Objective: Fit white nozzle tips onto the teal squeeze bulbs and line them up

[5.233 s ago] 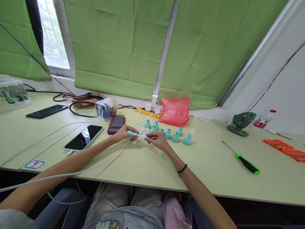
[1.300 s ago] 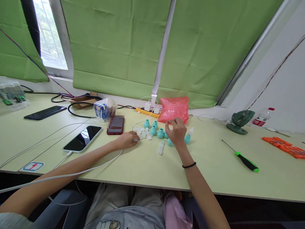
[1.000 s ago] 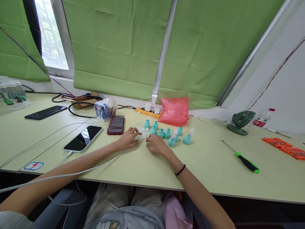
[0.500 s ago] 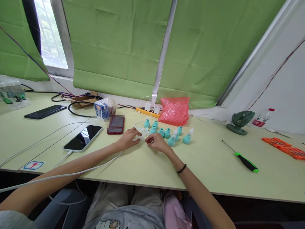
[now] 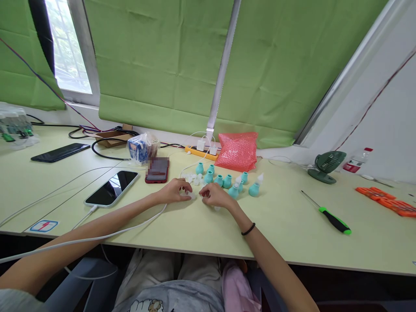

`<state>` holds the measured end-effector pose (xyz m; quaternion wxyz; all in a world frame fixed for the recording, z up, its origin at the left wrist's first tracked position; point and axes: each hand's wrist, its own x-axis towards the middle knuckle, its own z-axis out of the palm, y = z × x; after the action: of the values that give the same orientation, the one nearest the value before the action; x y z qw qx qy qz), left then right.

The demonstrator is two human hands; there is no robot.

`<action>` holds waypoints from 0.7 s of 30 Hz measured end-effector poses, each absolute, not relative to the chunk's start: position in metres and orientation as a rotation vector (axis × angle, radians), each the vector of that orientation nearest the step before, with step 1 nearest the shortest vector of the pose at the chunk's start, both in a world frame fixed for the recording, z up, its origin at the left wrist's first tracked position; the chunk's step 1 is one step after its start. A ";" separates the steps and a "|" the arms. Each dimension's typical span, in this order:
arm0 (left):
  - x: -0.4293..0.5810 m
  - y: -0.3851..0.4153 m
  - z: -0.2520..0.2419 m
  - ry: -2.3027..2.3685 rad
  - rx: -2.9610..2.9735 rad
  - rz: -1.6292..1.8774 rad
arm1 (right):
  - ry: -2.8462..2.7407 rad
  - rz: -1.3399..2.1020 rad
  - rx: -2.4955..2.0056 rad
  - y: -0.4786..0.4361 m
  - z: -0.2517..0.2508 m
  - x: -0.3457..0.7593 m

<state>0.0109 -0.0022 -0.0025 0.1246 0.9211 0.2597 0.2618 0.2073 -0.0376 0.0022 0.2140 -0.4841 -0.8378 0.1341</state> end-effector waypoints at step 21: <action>0.016 0.002 -0.014 0.735 2.772 0.708 | -2.231 0.258 -1.033 -0.040 0.001 0.191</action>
<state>0.0156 0.0024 -0.0145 0.0938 0.9343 0.2476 0.2387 0.1914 -0.0404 0.0006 0.3286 -0.3947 -0.8524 0.0986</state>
